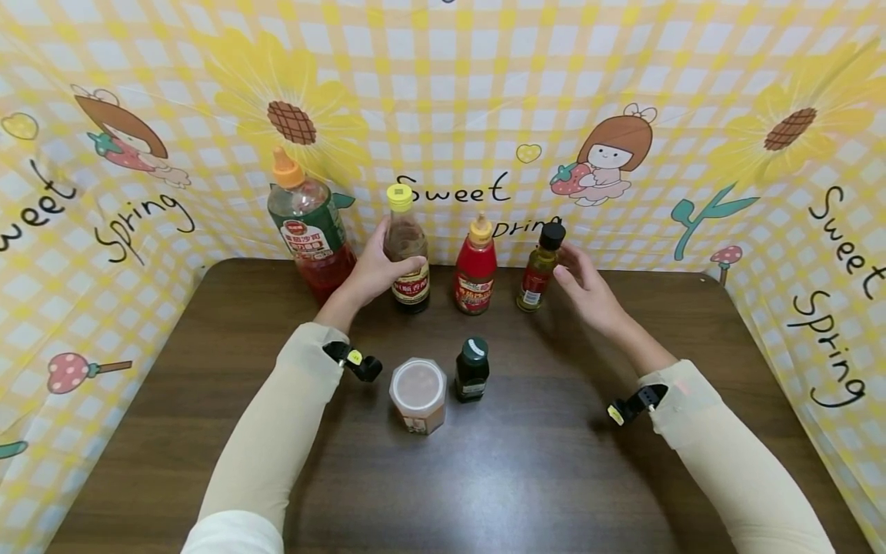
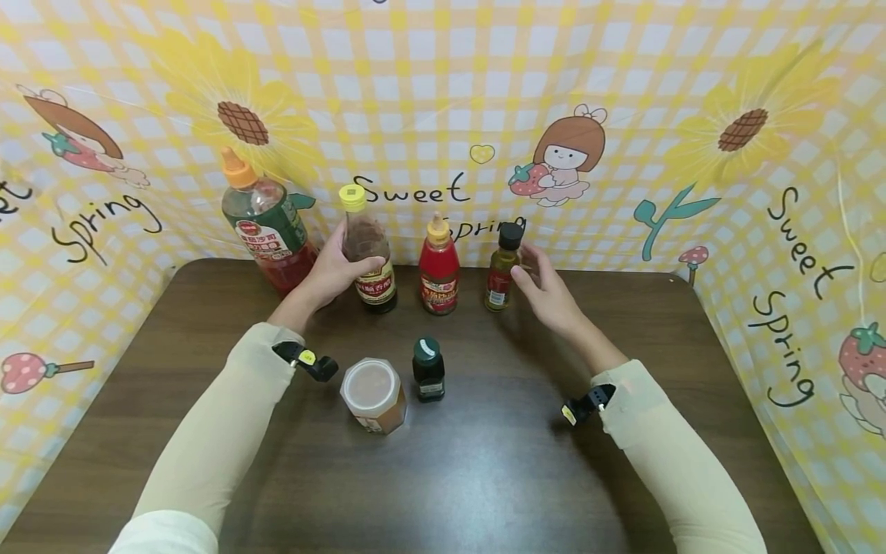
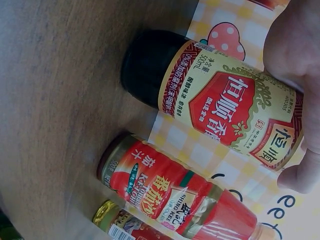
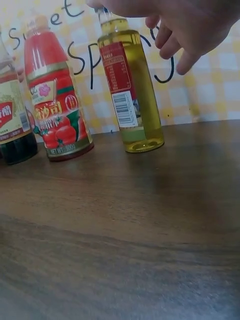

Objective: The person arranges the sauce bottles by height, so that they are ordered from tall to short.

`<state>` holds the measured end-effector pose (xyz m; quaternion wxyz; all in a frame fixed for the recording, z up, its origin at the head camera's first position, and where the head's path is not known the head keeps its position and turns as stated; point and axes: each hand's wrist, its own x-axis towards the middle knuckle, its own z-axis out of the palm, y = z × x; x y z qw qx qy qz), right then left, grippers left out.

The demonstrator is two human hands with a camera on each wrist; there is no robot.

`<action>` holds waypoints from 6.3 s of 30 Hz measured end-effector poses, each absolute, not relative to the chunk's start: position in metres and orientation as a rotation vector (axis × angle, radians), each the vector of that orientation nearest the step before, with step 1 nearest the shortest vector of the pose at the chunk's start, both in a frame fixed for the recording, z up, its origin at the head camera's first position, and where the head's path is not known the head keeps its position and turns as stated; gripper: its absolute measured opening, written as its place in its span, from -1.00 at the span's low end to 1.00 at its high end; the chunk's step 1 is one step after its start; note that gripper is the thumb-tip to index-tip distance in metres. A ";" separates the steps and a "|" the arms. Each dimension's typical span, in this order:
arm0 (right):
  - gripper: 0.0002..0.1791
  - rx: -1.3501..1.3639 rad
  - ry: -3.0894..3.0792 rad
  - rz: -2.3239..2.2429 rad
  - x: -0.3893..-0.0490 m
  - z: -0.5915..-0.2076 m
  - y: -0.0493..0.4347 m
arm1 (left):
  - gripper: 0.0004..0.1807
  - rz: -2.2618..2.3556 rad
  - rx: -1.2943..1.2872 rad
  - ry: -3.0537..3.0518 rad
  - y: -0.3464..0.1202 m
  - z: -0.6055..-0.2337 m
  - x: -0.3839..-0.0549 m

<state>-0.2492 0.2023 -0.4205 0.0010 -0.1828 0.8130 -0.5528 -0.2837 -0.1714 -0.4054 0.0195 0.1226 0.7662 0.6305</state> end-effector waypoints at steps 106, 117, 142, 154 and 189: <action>-0.65 -1.047 2.152 -1.575 -0.156 -0.447 0.107 | -0.01 1.875 0.288 2.447 -0.171 -0.407 -0.285; -0.67 -1.057 2.174 -1.579 -0.154 -0.443 0.118 | -0.04 1.865 0.278 2.461 -0.171 -0.408 -0.285; -0.67 -0.992 2.297 -1.631 -0.170 -0.420 0.176 | -0.03 1.884 0.274 2.430 -0.171 -0.407 -0.284; -0.66 -0.863 2.330 -1.689 -0.187 -0.416 0.201 | 0.02 1.890 0.263 2.416 -0.172 -0.407 -0.283; -0.58 -0.582 2.626 -1.489 -0.240 -0.417 0.251 | -0.03 1.874 0.254 2.415 -0.170 -0.406 -0.284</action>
